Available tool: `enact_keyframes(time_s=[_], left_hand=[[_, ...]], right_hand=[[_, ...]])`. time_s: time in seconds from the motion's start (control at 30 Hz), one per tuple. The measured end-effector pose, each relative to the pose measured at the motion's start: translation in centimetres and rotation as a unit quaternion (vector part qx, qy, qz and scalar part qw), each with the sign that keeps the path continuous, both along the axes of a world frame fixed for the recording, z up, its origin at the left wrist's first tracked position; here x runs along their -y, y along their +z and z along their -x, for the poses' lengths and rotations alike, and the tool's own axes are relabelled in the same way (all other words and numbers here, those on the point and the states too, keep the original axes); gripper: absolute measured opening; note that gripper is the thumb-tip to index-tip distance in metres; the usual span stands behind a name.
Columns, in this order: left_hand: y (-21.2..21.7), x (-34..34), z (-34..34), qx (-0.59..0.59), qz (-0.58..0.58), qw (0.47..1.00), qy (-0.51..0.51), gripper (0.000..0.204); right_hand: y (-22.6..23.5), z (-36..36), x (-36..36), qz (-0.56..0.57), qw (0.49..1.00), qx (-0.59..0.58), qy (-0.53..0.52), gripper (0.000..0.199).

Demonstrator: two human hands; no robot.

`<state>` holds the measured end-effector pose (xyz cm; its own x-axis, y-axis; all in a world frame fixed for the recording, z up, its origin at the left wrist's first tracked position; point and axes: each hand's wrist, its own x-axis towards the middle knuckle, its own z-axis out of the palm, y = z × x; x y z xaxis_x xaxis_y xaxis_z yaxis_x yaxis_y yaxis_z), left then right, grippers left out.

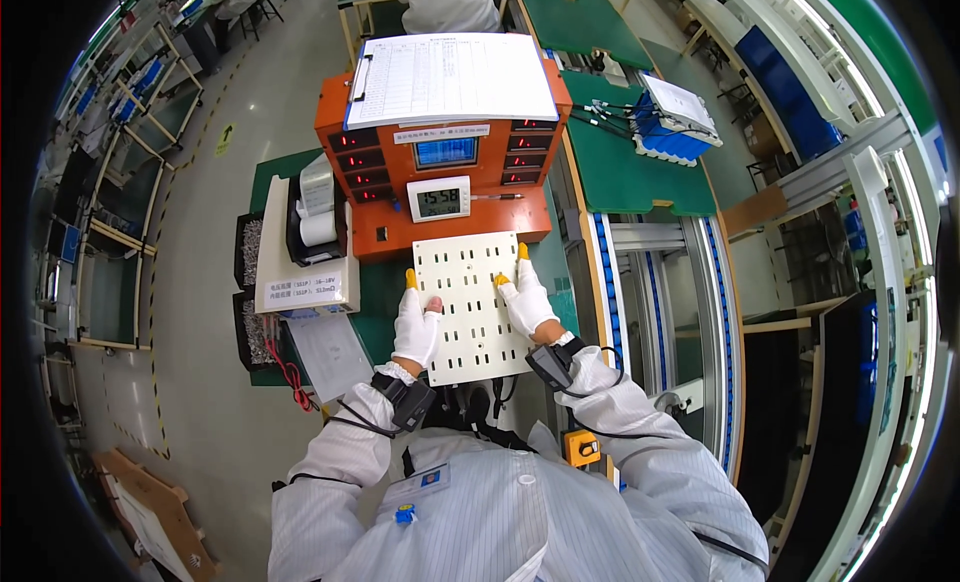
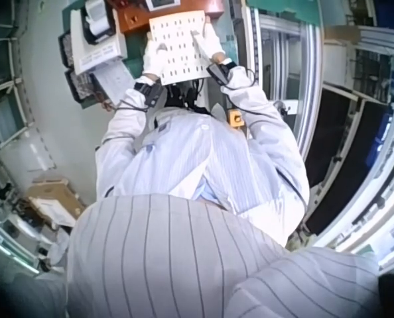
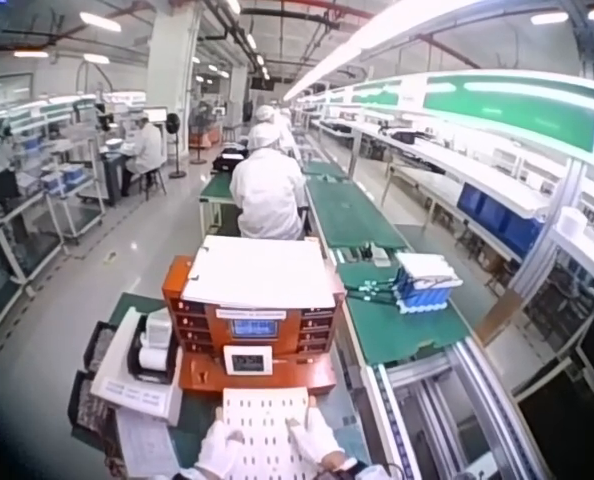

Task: The recorder is testing a battery pack using a diagnostic testing machine, connecting leads, and using a power screwdriver.

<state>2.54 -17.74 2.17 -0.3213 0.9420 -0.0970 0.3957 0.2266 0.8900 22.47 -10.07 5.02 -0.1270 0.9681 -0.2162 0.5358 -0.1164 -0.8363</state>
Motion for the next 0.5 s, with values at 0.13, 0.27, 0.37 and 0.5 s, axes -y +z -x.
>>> enact_keyframes(time_s=[0.13, 0.27, 0.37, 0.5], left_hand=[[-0.3, 0.9, -0.4, 0.043, 0.016, 0.999, -0.002, 0.046], [0.6, 1.8, -0.5, -0.125, 0.016, 0.992, -0.029, 0.056], [2.4, 2.2, -1.0, -0.338, 0.005, 0.936, -0.098, 0.077], [5.0, 2.5, -1.5, -0.394, 0.003, 0.904, -0.167, 0.071]], right_hand=[[0.3, -0.3, 0.5, 0.023, 0.999, 0.032, 0.005, 0.073], [0.5, 0.0, 1.1, -0.012, 0.999, 0.037, 0.009, 0.069], [0.6, -0.4, 2.2, -0.023, 0.998, 0.060, 0.003, 0.063], [3.5, -4.9, 3.9, -0.063, 0.966, 0.204, 0.145, 0.074]])
